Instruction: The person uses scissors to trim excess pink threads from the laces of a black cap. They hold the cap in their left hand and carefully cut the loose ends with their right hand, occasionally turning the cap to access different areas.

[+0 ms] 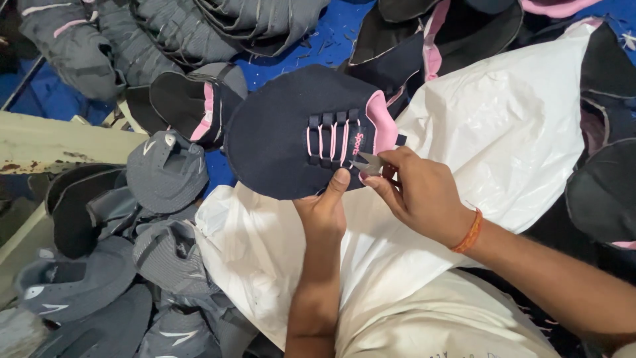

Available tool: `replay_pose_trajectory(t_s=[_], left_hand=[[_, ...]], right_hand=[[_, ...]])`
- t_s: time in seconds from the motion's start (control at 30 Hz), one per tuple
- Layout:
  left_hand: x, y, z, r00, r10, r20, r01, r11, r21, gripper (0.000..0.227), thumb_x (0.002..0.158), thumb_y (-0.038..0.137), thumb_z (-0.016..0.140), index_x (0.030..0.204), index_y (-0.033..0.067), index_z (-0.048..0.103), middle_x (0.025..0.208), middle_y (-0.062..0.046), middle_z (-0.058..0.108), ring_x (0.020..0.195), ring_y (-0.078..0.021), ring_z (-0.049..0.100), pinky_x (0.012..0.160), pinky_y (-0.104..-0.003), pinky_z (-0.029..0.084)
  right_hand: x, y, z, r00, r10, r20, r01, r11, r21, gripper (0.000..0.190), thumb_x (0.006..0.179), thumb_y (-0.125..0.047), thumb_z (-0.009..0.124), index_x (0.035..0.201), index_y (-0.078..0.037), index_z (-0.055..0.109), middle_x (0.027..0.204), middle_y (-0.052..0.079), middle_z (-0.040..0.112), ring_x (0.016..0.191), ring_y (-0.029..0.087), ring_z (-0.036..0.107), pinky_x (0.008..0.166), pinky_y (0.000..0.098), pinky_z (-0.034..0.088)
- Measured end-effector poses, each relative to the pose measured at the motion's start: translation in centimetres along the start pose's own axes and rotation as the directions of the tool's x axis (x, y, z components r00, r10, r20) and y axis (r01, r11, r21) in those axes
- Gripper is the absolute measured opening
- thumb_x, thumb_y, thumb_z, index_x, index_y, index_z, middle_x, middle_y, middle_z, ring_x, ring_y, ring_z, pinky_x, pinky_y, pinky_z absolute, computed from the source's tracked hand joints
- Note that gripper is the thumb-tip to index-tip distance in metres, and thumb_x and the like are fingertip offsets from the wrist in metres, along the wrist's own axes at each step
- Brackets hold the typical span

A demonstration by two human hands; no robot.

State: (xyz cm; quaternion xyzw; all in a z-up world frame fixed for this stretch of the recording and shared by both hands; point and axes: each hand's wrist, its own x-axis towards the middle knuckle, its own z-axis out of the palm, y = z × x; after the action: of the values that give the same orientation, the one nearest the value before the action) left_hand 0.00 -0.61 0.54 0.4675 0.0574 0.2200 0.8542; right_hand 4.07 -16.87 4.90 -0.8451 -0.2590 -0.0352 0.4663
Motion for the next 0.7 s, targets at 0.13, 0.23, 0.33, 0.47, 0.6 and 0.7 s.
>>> replay_pose_trajectory(t_s=[0.13,0.23,0.33,0.47,0.6,0.7], left_hand=[[0.0,-0.5,-0.2,1.000,0.005,-0.003,-0.005,1.000,0.013,0.069,0.092,-0.007,0.074,0.152,-0.0041,0.041,0.148,-0.013,0.054,0.133,-0.0217,0.055,0.120,-0.038,0.039],[0.1,-0.7,-0.1,1.000,-0.004,0.015,0.004,0.999,0.038,0.066,0.095,-0.007,0.074,0.153,-0.0084,0.042,0.149,-0.015,0.054,0.135,-0.0225,0.055,0.121,-0.039,0.039],[0.2,-0.4,0.3,1.000,-0.017,-0.007,0.017,0.998,0.063,0.067,0.094,-0.006,0.073,0.152,-0.0076,0.041,0.149,-0.014,0.054,0.134,-0.0221,0.055,0.120,-0.038,0.039],[0.4,-0.6,-0.2,0.999,0.040,-0.011,-0.040,0.997,0.060,0.069,0.093,-0.006,0.074,0.153,-0.0069,0.039,0.151,-0.013,0.051,0.138,-0.0205,0.052,0.123,-0.036,0.036],[0.4,-0.7,-0.4,1.000,0.023,-0.005,-0.023,0.998,0.062,0.067,0.096,-0.008,0.073,0.154,-0.0109,0.040,0.149,-0.017,0.052,0.135,-0.0237,0.054,0.122,-0.039,0.039],[0.3,-0.1,0.4,0.999,0.038,-0.013,-0.037,0.996,0.083,0.072,0.092,-0.008,0.073,0.154,-0.0048,0.037,0.151,-0.013,0.051,0.135,-0.0209,0.053,0.121,-0.036,0.037]], right_hand=[[-0.1,0.3,0.1,0.996,-0.077,-0.039,0.074,0.994,-0.075,0.033,0.093,-0.025,0.076,0.110,-0.001,0.061,0.085,0.010,0.067,0.058,0.024,0.063,0.053,0.0364,0.047],[-0.3,0.9,0.3,0.985,-0.166,-0.048,0.154,0.969,-0.191,0.025,0.098,-0.022,0.074,0.106,-0.004,0.060,0.083,0.008,0.067,0.063,0.026,0.065,0.055,0.0389,0.047],[-0.4,1.1,0.3,0.998,-0.070,-0.009,0.066,0.973,-0.220,0.022,0.096,-0.021,0.075,0.105,-0.006,0.062,0.077,0.008,0.066,0.061,0.026,0.065,0.054,0.0399,0.047],[-0.1,0.6,-0.4,0.998,0.059,-0.004,-0.059,0.998,0.002,0.032,0.094,-0.024,0.074,0.109,-0.002,0.058,0.078,0.009,0.066,0.057,0.022,0.066,0.052,0.0361,0.050],[0.0,0.9,0.2,0.990,-0.143,-0.011,0.143,0.990,-0.009,0.033,0.097,-0.025,0.071,0.113,-0.001,0.054,0.079,0.009,0.068,0.063,0.025,0.067,0.055,0.0381,0.049],[-0.2,1.4,0.5,0.999,-0.043,-0.014,0.042,0.995,-0.090,0.026,0.100,-0.020,0.070,0.114,-0.003,0.057,0.080,0.009,0.070,0.064,0.028,0.067,0.056,0.0395,0.049]])
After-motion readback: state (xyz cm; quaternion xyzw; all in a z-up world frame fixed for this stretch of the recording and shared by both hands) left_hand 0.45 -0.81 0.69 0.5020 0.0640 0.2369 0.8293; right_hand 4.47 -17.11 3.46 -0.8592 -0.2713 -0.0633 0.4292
